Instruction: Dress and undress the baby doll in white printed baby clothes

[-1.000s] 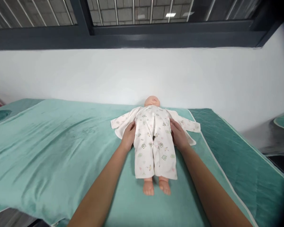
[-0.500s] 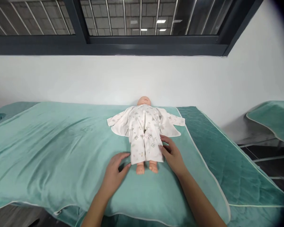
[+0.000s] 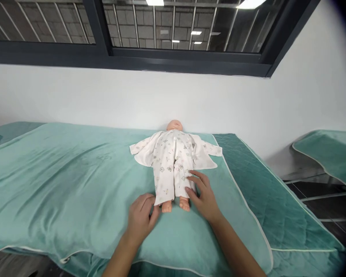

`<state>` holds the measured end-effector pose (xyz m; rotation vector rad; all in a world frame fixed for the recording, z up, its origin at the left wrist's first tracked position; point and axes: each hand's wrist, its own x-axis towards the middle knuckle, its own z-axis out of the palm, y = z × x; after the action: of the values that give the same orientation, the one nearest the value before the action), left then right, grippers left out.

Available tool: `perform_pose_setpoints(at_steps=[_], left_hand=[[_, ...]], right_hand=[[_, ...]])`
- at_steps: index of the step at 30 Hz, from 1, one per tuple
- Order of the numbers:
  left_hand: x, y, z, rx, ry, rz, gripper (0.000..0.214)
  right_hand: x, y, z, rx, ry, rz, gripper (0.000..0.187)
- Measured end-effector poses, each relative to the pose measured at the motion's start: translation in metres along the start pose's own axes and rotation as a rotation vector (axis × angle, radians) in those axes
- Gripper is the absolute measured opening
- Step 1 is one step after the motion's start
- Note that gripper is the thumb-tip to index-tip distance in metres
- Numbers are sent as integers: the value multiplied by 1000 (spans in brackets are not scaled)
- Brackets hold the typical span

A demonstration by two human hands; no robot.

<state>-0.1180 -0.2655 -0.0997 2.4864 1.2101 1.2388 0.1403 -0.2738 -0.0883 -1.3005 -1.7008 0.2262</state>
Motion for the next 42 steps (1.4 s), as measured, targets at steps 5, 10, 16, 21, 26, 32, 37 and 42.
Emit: perform_pose_setpoints(at_steps=[5, 10, 16, 21, 26, 32, 37, 42], left_hand=[[-9, 3, -7, -54, 59, 60, 14], [-4, 3, -4, -16, 10, 23, 14], [-3, -2, -5, -60, -15, -7, 10], [-4, -3, -6, -80, -31, 26, 9], [-6, -4, -6, -68, 3, 122, 10], [-7, -2, -7, -60, 5, 162, 15], [-6, -3, -4, -27, 1, 124, 13], [-4, -2, -1, -23, -4, 100, 7]], right_hand=[[2, 1, 0, -8, 17, -25, 24], [-4, -22, 7, 4, 4, -94, 23], [-27, -66, 29, -95, -200, -184, 24], [-31, -74, 37, -172, -183, -151, 14], [-24, -82, 38, -129, -161, -62, 19], [-17, -86, 47, -111, -44, 27, 25], [-15, -74, 40, -186, -19, 38, 17], [-30, -72, 28, -161, -38, -53, 15]])
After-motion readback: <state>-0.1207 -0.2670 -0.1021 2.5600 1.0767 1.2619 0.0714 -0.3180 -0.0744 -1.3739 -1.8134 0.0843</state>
